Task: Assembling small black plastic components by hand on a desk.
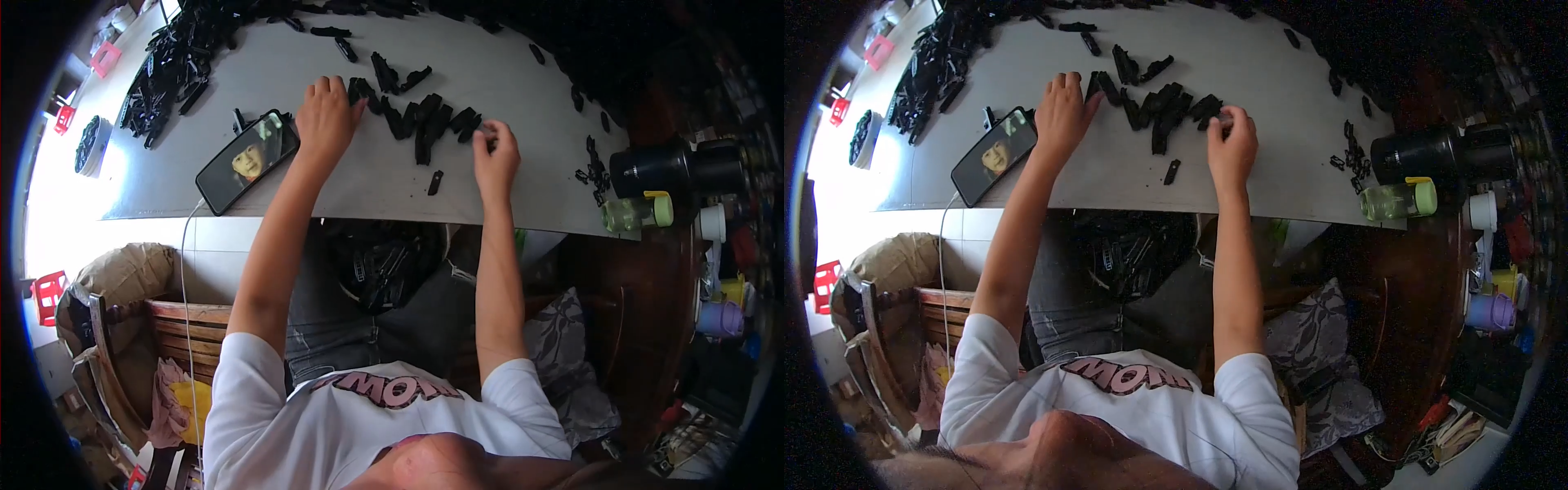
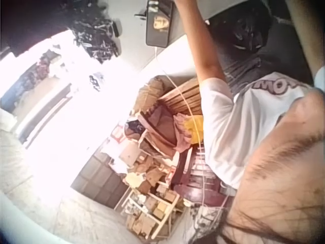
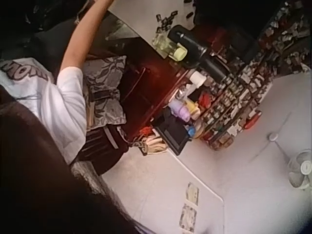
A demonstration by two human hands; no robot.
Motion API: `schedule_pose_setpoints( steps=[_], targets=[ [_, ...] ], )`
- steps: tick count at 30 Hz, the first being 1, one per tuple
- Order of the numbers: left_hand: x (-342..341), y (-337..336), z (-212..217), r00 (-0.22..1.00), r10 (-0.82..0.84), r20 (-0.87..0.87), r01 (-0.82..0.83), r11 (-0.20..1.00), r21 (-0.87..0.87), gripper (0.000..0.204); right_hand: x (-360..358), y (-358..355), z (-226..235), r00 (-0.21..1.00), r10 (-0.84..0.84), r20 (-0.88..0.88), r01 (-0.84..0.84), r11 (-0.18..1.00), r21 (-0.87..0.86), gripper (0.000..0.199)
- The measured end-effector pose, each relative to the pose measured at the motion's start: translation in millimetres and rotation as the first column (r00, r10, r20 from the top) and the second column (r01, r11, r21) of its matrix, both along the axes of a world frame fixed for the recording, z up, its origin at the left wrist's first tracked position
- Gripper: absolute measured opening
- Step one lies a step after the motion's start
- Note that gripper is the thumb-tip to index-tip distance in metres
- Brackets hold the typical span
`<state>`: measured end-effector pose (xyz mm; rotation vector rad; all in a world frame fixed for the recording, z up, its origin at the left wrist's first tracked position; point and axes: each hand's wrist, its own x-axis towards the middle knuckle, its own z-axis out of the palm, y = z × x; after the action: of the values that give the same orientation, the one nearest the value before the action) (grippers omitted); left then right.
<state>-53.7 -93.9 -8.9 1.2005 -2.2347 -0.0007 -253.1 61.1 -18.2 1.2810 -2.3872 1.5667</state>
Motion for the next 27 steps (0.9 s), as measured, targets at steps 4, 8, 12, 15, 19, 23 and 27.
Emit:
schedule_pose_setpoints(
  steps=[4, 8, 12, 15, 19, 23, 27],
  targets=[
    [-3, -14, -11, 0.989, 0.01, 0.147, -0.027, 0.993, 0.111, 0.03, 7, -9, 2, 0.95, 0.051, -0.307, 0.038, 0.96, 0.278, 0.016],
    [7, -6, -6, 0.999, -0.035, -0.021, 0.04, 0.952, 0.302, 0.023, 2, 6, -2, 0.931, 0.054, -0.36, 0.095, 0.919, 0.383, 0.019],
    [26, 23, -10, 0.728, -0.17, -0.664, 0.578, 0.674, 0.461, 0.016, 6, 24, 1, 0.997, 0.061, -0.039, -0.056, 0.992, 0.113, 0.023],
    [28, 52, -12, 0.683, -0.155, -0.714, 0.642, 0.593, 0.486, 0.022, 46, 40, 34, 0.757, 0.387, 0.527, -0.36, 0.919, -0.159, 0.025],
    [22, 96, 4, 0.654, -0.249, -0.714, 0.68, 0.608, 0.41, 0.031, 82, 44, 44, 0.508, 0.554, 0.659, -0.441, 0.825, -0.353, 0.022],
    [20, 113, 20, 0.713, -0.334, -0.617, 0.686, 0.517, 0.512, 0.034, 90, 44, 38, 0.469, 0.559, 0.683, -0.335, 0.829, -0.448, 0.019],
    [22, 118, 17, 0.674, -0.371, -0.639, 0.722, 0.515, 0.462, 0.032, 98, 49, 35, 0.434, 0.567, 0.7, -0.296, 0.824, -0.483, 0.02]
  ],
)
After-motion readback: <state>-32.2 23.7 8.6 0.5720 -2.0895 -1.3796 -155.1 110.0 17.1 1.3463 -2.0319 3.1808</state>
